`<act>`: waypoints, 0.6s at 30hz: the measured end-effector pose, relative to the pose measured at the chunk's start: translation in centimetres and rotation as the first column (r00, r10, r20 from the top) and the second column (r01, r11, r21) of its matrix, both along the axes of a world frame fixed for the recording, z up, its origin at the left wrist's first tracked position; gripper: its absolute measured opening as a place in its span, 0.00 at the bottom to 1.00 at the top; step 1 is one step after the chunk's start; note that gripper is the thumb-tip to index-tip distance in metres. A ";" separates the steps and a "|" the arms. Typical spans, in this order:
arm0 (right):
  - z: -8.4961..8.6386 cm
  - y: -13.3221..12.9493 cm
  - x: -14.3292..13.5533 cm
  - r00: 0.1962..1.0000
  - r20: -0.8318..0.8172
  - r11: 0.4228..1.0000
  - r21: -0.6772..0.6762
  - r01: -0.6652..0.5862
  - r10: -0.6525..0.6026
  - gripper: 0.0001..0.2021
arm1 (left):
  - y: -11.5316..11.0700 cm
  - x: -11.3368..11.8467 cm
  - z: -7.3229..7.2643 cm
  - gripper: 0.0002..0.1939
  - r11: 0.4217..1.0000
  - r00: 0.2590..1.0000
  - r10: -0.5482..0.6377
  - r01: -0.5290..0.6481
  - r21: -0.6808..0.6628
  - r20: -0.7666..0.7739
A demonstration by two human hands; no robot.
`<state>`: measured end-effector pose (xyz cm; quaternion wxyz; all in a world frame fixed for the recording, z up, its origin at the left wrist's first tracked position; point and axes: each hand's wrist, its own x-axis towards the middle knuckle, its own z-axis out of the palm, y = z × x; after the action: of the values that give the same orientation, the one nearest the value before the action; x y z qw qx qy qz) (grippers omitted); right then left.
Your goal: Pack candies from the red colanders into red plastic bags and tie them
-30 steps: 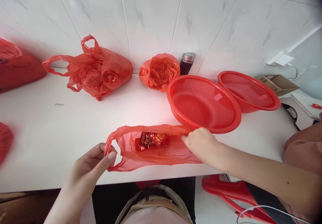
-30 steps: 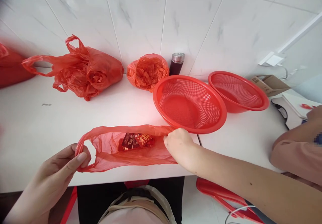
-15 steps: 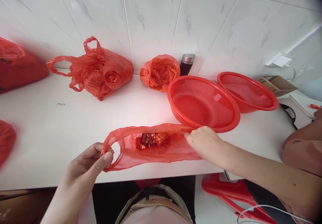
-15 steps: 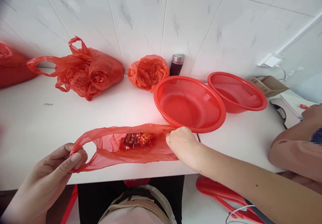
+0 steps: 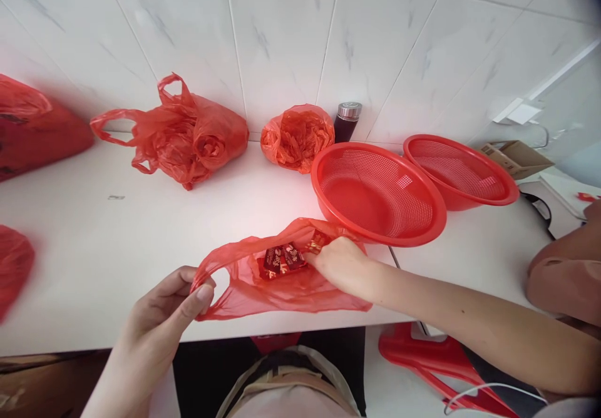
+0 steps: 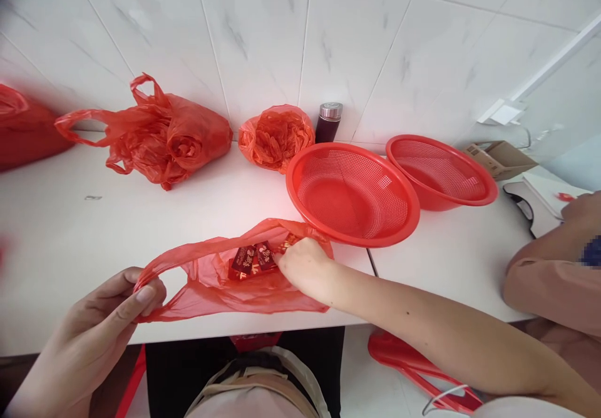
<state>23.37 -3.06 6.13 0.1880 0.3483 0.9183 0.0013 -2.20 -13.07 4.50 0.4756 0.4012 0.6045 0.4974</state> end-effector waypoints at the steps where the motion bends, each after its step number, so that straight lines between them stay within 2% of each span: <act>1: 0.5 0.1 0.3 1.000 -0.003 1.000 0.023 0.014 -0.014 0.18 | 0.0 -0.1 0.0 0.14 1.000 1.000 0.002 -0.002 0.000 -0.005; 5: 3.4 -0.2 2.1 0.998 -0.043 0.995 0.083 0.059 -0.055 0.14 | 0.0 -0.6 0.3 0.13 1.000 1.000 0.000 0.001 -0.006 0.023; 10: 6.8 -0.8 5.0 0.984 0.026 0.979 0.110 0.170 -0.174 0.12 | 0.2 -1.0 1.2 0.09 0.998 0.971 0.020 -0.033 0.054 0.239; 12: 7.5 -0.9 5.9 0.973 0.060 0.968 0.130 0.214 -0.223 0.10 | 0.4 -0.9 1.7 0.12 0.996 0.957 0.022 -0.047 0.080 0.288; 14: 8.0 -0.9 6.6 0.964 0.059 0.956 0.157 0.249 -0.261 0.09 | 0.8 -0.5 2.2 0.20 0.994 0.952 -0.003 -0.030 0.101 0.307; 16: 8.6 -0.7 7.0 0.959 -0.030 0.933 0.223 0.282 -0.283 0.10 | 1.1 -0.1 3.1 0.28 0.992 0.954 -0.052 0.015 0.126 0.296; 18: 9.5 -0.4 7.3 0.924 -0.252 0.878 0.319 0.358 -0.286 0.12 | 1.5 0.1 4.4 0.32 0.987 0.962 -0.084 0.045 0.155 0.260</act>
<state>30.62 -3.50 15.62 0.0270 0.5237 0.8452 0.1029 -2.06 -11.59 8.90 0.5373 0.3845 0.4835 0.5742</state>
